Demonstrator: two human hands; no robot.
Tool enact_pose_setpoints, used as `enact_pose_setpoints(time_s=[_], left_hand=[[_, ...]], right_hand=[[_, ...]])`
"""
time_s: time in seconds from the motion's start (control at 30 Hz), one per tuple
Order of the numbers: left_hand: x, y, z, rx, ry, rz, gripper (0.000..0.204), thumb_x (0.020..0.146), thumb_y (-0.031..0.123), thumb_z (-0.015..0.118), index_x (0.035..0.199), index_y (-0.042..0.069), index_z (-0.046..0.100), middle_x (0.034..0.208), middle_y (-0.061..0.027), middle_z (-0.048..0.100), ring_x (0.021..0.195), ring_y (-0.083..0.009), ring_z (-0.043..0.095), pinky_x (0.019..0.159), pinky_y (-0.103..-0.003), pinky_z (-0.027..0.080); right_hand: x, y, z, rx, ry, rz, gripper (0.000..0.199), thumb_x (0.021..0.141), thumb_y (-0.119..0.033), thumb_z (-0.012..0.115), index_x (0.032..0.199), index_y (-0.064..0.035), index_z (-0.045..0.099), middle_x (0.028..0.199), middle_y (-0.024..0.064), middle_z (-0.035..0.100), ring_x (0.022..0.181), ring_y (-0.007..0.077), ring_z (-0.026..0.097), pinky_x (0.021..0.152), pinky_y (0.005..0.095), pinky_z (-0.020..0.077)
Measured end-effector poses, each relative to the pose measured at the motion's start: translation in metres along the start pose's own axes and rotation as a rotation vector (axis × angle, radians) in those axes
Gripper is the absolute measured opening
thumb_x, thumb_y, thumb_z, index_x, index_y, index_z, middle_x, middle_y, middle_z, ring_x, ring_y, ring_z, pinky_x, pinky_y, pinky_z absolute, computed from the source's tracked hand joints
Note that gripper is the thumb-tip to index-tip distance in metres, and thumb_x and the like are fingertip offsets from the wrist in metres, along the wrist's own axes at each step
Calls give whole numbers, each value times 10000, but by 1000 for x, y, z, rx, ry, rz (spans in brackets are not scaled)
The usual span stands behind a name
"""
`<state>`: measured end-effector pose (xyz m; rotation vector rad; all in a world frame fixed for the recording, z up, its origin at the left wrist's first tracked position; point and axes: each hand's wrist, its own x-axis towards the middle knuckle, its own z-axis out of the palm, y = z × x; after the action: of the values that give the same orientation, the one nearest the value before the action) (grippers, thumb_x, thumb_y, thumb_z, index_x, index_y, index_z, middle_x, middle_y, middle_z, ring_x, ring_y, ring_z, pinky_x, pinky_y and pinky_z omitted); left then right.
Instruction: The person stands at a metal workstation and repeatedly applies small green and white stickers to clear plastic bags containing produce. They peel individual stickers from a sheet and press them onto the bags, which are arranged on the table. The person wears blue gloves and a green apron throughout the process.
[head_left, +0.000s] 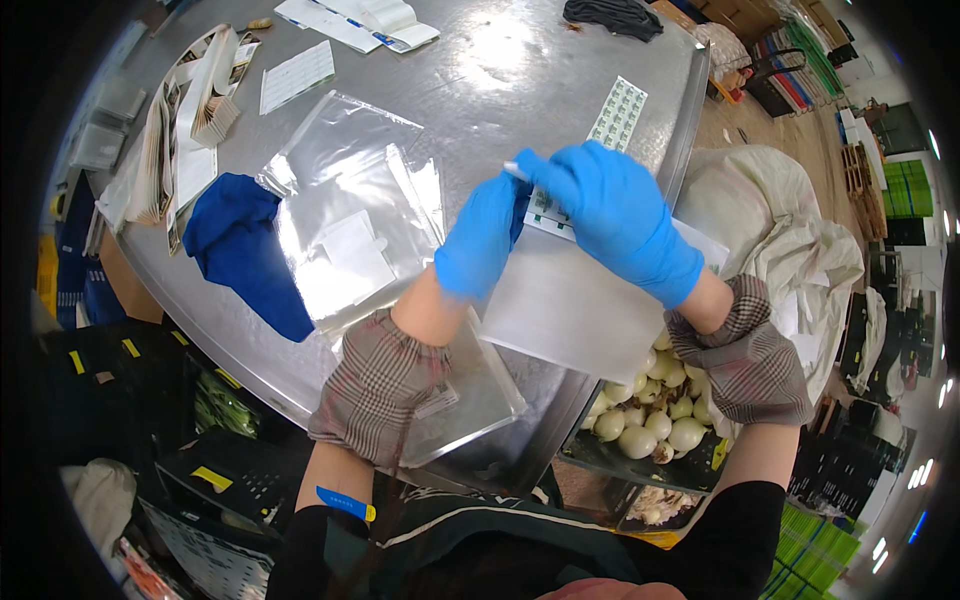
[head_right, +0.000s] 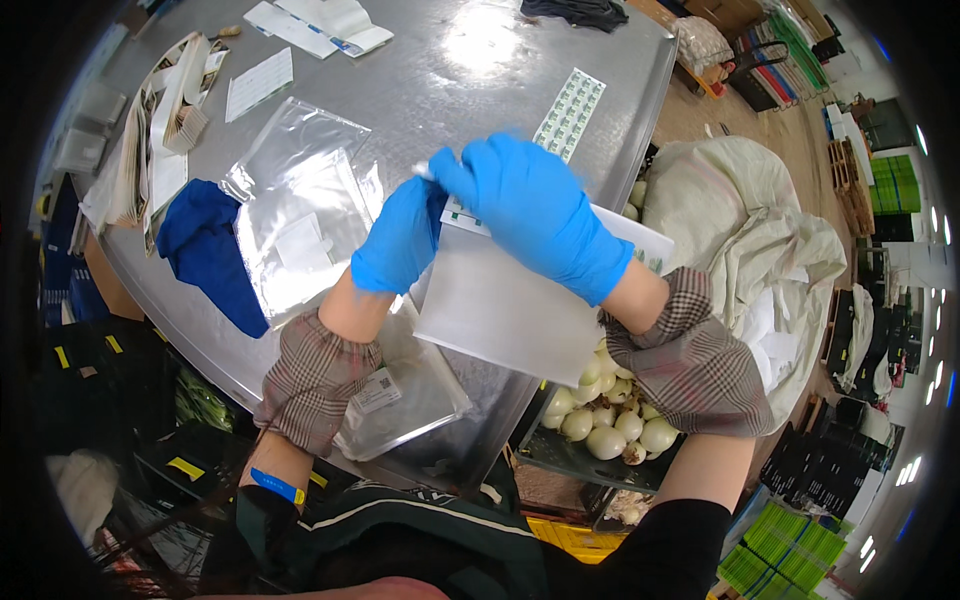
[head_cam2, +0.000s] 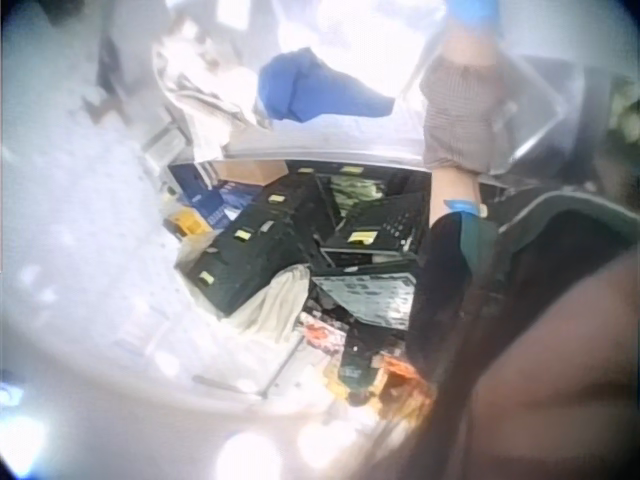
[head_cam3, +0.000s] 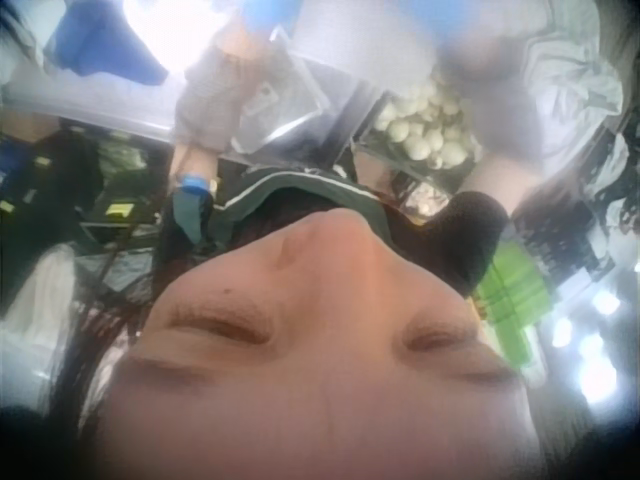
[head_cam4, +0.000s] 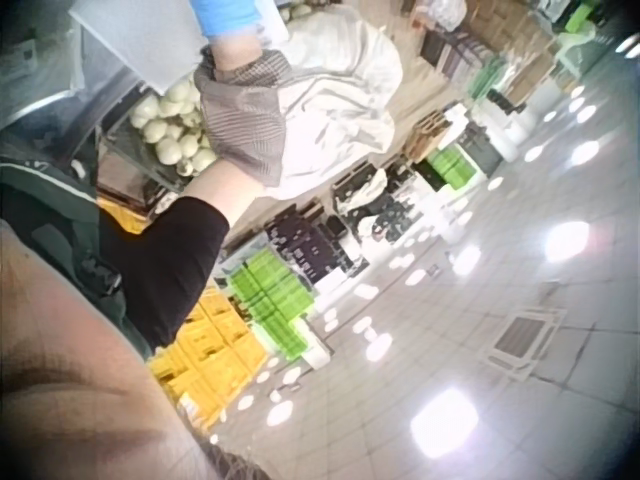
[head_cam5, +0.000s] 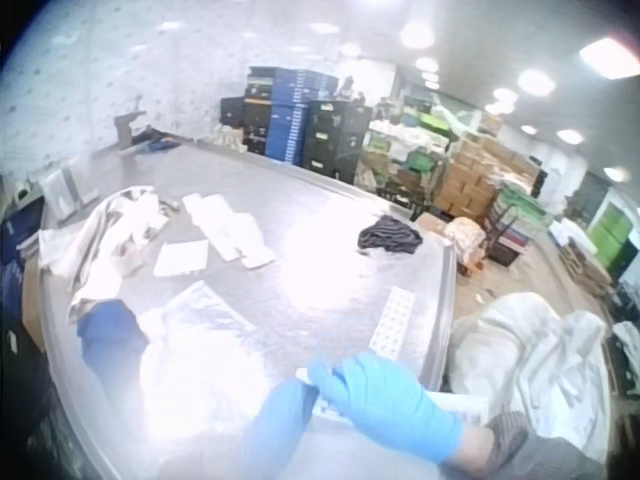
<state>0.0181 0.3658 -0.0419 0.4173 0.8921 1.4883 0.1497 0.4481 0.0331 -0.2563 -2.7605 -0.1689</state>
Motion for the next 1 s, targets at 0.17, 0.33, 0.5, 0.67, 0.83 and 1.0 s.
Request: enact_pose_setpoints(time_s=[0.17, 0.33, 0.5, 0.67, 0.83, 1.0], left_hand=[[31, -16, -24, -46, -190, -118, 318, 980, 245, 416, 1132, 16, 576, 1055, -79, 613, 962, -174, 592, 836, -303, 496], [42, 2, -37, 191, -179, -143, 354, 933, 319, 538, 1134, 35, 604, 1007, -31, 631, 917, -155, 589, 834, -288, 479], [-45, 27, -79, 727, 52, 347, 389, 910, 329, 582, 1115, 2, 628, 944, -88, 660, 851, -181, 621, 788, -304, 489], [-204, 29, -120, 1278, 227, 199, 172, 834, 138, 676, 995, 79, 691, 927, -78, 647, 827, -174, 606, 750, -312, 491], [-249, -5, -124, 1596, 23, 209, 200, 737, 136, 727, 931, 155, 683, 961, -9, 601, 940, -243, 550, 858, -357, 439], [-245, -5, -137, 1421, 46, 162, 163, 758, 133, 704, 918, 141, 675, 951, -39, 620, 933, -266, 550, 854, -373, 433]], right_hand=[[-16, 5, 16, 146, 40, 10, 444, 772, -35, 649, 1195, -122, 546, 956, 24, 601, 797, 200, 580, 651, 332, 492], [-24, -13, 6, 1075, 210, 833, 440, 829, 47, 588, 1249, -45, 495, 1022, 48, 605, 901, 161, 604, 737, 282, 502], [-37, -87, 13, 1603, 201, 1088, 512, 813, 100, 579, 1294, -4, 437, 1096, 98, 584, 983, 170, 600, 832, 295, 527], [-57, -189, 76, 1523, 104, 969, 481, 788, 120, 566, 1240, -22, 483, 1222, 101, 474, 931, 168, 551, 824, 262, 493], [-54, -217, 93, 1000, 16, 613, 509, 774, 114, 559, 1254, -49, 521, 1235, 138, 431, 990, 213, 526, 854, 309, 474], [-48, -192, 75, 998, 97, 640, 490, 779, 107, 595, 1238, -57, 539, 1208, 157, 482, 966, 223, 552, 839, 305, 487]])
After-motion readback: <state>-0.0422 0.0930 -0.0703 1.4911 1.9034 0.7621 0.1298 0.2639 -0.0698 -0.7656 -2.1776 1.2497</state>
